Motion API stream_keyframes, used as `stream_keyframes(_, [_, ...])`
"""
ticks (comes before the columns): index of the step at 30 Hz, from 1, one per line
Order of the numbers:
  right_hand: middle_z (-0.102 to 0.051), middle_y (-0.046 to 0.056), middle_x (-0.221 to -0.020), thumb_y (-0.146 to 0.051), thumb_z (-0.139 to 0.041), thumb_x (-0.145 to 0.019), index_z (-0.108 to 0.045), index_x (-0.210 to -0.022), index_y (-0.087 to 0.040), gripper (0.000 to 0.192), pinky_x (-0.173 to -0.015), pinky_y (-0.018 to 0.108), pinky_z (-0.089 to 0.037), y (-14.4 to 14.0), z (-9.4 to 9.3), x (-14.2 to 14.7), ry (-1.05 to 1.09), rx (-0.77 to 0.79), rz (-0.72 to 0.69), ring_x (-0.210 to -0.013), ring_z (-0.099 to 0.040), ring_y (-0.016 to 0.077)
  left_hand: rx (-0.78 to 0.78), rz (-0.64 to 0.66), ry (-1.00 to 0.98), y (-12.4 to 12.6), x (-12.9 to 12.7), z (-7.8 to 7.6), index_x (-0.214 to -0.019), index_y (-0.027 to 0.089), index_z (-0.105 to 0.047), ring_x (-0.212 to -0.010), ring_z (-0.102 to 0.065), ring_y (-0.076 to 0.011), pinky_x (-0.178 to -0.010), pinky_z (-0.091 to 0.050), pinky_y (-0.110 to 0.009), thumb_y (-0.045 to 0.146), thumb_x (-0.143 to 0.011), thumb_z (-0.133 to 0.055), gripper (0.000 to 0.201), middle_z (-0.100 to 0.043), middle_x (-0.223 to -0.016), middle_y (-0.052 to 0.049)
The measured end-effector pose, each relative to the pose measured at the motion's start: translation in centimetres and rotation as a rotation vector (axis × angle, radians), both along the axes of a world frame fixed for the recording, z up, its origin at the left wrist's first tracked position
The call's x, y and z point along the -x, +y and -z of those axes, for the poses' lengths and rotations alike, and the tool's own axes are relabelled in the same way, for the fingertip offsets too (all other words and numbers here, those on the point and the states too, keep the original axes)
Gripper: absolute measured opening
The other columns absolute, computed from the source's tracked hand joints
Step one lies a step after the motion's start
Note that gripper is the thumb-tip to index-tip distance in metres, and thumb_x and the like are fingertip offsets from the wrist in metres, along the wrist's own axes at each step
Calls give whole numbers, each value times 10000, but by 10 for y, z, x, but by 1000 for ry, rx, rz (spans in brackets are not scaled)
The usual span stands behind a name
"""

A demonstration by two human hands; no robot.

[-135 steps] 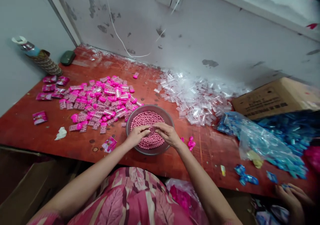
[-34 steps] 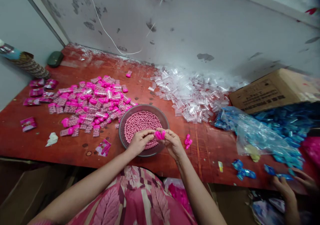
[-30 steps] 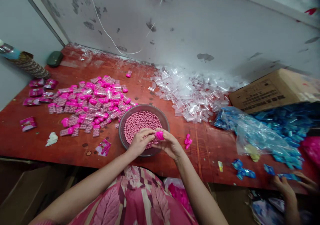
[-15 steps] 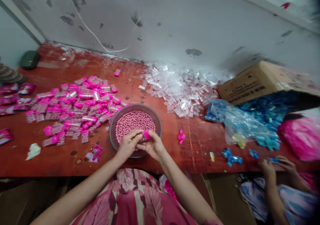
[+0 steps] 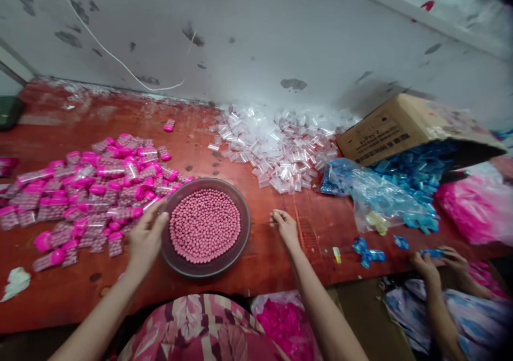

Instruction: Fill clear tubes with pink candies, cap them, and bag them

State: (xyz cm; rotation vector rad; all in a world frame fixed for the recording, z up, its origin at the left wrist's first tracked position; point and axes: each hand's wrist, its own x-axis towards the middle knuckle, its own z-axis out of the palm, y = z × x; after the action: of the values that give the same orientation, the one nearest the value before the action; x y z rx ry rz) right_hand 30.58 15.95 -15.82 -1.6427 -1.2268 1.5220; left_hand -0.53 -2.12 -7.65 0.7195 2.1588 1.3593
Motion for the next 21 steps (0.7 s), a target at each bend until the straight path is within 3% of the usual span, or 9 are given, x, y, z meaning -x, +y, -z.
stream_keyframes(5, [-627, 32, -746, -336, -553, -656, -604, -855, -152, 275, -648, 295, -469, 49, 20, 19, -284, -84, -112, -688, -581, 165, -3, 207, -252, 18, -51, 15, -1094, 163, -559, -1032, -546, -208, -939, -389, -353, 383, -756, -525, 405, -618, -1081, -78])
stream_keyframes(9, [-636, 69, -886, -243, -502, -701, -630, -876, -166, 230, -819, 325, -388, 95, 27, 15, -568, -146, -143, -891, -552, 205, 54, 294, -332, 23, -63, 24, -1050, 170, -586, -1009, -563, -203, -924, -410, -346, 377, -751, -533, 368, -638, -1043, -68])
stream_keyframes(12, [-617, 69, -974, -270, -486, -742, -627, -912, -191, 234, -856, 320, -348, 117, 32, 18, -701, -152, -192, -965, -522, 209, 84, 307, -386, 27, -65, 31, -1048, 169, -581, -1006, -565, -196, -939, -398, -350, 375, -757, -524, 360, -643, -1033, -64])
stream_keyframes(17, [-596, 120, -950, -520, -523, -703, -608, -887, -178, 398, -817, 399, -348, 124, 46, 48, -838, -116, -214, -939, -524, 273, 132, 308, -466, 38, -70, 38, -1025, 160, -589, -991, -574, -197, -921, -418, -351, 371, -756, -524, 348, -651, -1014, -67])
stream_keyframes(21, [-575, 147, -913, -548, -551, -655, -555, -883, -149, 460, -758, 452, -369, 118, 60, 64, -843, -132, -187, -895, -531, 307, 137, 361, -488, 43, -73, 37, -1024, 164, -595, -992, -574, -193, -934, -406, -356, 359, -770, -508, 332, -644, -1031, -68])
